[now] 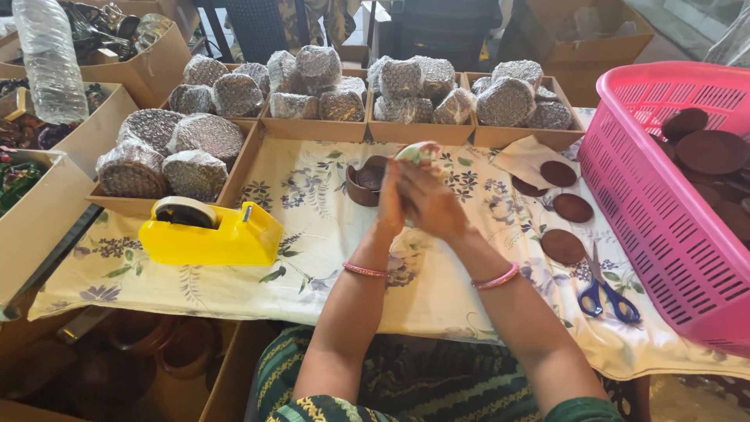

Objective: The recorder is packaging small brown circular items into boxes, using bubble wrap and tape.

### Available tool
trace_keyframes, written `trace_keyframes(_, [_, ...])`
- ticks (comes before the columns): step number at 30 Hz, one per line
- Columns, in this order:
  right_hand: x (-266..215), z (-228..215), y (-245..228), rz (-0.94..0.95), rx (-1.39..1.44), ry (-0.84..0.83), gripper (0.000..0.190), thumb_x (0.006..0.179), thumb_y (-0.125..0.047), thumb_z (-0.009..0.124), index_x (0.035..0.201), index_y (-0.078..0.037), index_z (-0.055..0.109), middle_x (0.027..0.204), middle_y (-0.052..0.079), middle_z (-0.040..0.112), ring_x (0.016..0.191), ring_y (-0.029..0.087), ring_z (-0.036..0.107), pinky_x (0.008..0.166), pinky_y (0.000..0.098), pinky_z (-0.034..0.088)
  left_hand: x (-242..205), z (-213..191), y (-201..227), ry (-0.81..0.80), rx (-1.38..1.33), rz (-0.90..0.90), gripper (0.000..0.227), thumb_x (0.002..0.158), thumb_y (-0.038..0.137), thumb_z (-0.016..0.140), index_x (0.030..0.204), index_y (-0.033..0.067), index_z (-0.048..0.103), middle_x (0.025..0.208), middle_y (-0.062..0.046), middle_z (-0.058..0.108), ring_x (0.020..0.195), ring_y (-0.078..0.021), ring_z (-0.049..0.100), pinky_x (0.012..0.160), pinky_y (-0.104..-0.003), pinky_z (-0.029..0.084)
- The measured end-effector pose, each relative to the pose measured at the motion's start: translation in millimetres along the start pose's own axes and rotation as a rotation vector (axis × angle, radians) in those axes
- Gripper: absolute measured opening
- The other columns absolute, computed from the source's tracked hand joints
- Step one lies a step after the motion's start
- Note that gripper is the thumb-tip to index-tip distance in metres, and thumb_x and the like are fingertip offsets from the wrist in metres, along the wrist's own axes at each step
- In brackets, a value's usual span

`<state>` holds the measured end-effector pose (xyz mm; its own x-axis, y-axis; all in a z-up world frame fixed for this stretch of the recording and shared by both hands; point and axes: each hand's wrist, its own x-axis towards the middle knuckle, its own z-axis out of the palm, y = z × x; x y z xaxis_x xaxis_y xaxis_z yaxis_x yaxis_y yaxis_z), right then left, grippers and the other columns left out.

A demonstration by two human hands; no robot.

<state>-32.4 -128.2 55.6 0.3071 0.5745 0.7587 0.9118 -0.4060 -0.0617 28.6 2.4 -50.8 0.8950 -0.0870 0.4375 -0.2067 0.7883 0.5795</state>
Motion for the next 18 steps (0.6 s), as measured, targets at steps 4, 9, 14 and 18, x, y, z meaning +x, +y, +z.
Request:
trace_keyframes(4, [4, 3, -2, -0.022, -0.048, -0.041, 0.052, 0.085, -0.012, 0.067, 0.137, -0.002, 0.063, 0.145, 0.018, 0.059, 0.137, 0.031, 0.055, 0.116, 0.0439, 0.043, -12, 56, 46, 0.123, -0.085, 0.082, 0.062, 0.105, 0.065, 0.035, 0.152, 0.0242, 0.044, 0.130, -0.021, 0.057, 0.112, -0.0354, 0.060, 0.098, -0.049, 0.051])
trace_keyframes(9, [-11, 10, 31, 0.186, -0.244, -0.049, 0.069, 0.096, -0.035, 0.065, 0.151, 0.002, 0.044, 0.159, 0.024, 0.039, 0.151, 0.041, 0.030, 0.125, 0.0515, 0.024, -10, 53, 37, 0.159, 0.256, -0.054, 0.065, 0.103, 0.061, 0.039, 0.152, 0.0193, 0.046, 0.155, -0.001, 0.050, 0.134, -0.0179, 0.053, 0.103, -0.038, 0.047])
trace_keyframes(14, [-14, 8, 30, 0.224, -0.256, 0.034, 0.072, 0.099, -0.029, 0.063, 0.157, 0.004, 0.037, 0.165, 0.028, 0.029, 0.153, 0.045, 0.025, 0.124, 0.0540, 0.019, -9, 48, 31, 0.140, 0.294, -0.142, 0.066, 0.103, 0.060, 0.042, 0.156, 0.0203, 0.043, 0.155, -0.003, 0.048, 0.131, -0.0186, 0.051, 0.103, -0.038, 0.045])
trace_keyframes(18, [-8, 6, 15, 0.172, -0.104, -0.127, 0.072, 0.088, -0.019, 0.066, 0.154, -0.002, 0.043, 0.161, 0.021, 0.037, 0.151, 0.040, 0.032, 0.124, 0.0497, 0.026, -6, 48, 33, 0.177, 0.188, -0.036, 0.068, 0.105, 0.059, 0.041, 0.158, 0.0162, 0.037, 0.158, -0.002, 0.047, 0.144, -0.0151, 0.045, 0.118, -0.035, 0.037])
